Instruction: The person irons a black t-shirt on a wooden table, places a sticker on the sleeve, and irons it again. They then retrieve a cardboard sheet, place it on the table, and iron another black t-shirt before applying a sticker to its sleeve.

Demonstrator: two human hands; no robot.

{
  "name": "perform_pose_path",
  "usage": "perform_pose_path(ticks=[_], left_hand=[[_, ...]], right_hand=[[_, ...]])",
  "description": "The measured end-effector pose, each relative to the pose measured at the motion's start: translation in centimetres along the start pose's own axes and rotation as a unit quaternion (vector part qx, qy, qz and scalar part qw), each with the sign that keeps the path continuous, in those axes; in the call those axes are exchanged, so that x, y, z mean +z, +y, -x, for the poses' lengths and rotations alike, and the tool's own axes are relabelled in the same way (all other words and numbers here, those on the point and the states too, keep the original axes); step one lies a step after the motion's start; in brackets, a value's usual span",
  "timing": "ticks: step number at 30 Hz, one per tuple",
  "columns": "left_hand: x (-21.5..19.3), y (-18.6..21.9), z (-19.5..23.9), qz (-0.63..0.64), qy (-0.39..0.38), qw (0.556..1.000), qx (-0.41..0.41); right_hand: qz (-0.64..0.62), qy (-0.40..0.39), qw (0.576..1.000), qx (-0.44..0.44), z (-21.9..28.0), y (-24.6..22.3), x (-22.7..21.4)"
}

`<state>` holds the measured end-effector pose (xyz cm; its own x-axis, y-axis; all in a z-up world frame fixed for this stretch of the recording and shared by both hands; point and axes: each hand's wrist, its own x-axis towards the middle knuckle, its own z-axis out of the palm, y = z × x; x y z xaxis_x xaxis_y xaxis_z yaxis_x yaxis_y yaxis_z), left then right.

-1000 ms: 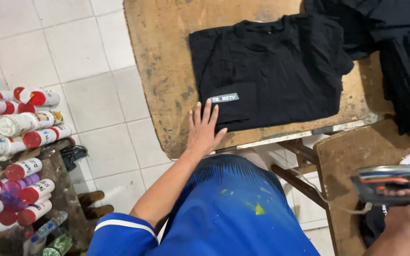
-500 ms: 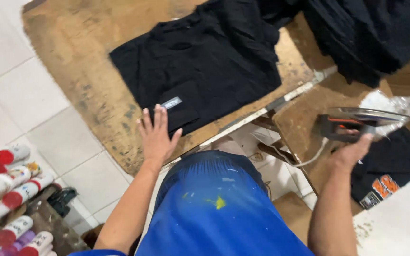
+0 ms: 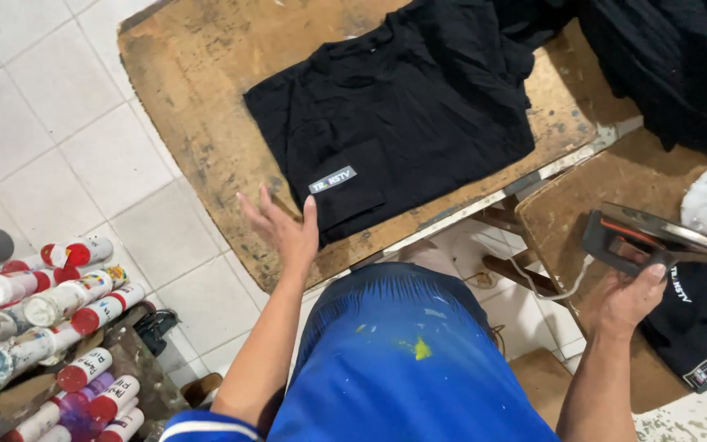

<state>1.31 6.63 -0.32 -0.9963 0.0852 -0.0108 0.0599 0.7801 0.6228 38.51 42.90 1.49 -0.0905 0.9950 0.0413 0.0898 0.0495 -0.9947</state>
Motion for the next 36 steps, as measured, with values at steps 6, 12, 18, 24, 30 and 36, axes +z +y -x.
perform_pose_path(ticks=[6,12,18,24,30,36], left_hand=[[3.3,-1.8,-2.4,-0.071,-0.06,0.991,-0.094],[3.5,-1.4,-3.1,-0.072,-0.099,0.98,-0.154],[2.1,-2.9,-2.4,0.07,-0.065,0.989,-0.113],[1.7,-1.3,-2.8,0.024,-0.106,0.983,-0.148],[3.6,-2.1,-3.0,-0.078,-0.106,0.982,-0.133],[2.7,-2.6,-2.6,-0.022,-0.106,0.987,-0.117]], right_hand=[[0.027,-0.042,0.998,0.032,1.5,0.3,-0.8],[0.097,-0.037,0.988,0.11,0.8,4.7,-5.7],[0.11,-0.09,0.986,0.084,0.7,4.6,-6.1],[0.116,-0.071,0.986,0.095,0.3,5.9,-6.7],[0.146,-0.08,0.983,0.079,0.6,5.2,-6.5],[0.158,-0.06,0.981,0.091,1.4,4.6,-6.5]])
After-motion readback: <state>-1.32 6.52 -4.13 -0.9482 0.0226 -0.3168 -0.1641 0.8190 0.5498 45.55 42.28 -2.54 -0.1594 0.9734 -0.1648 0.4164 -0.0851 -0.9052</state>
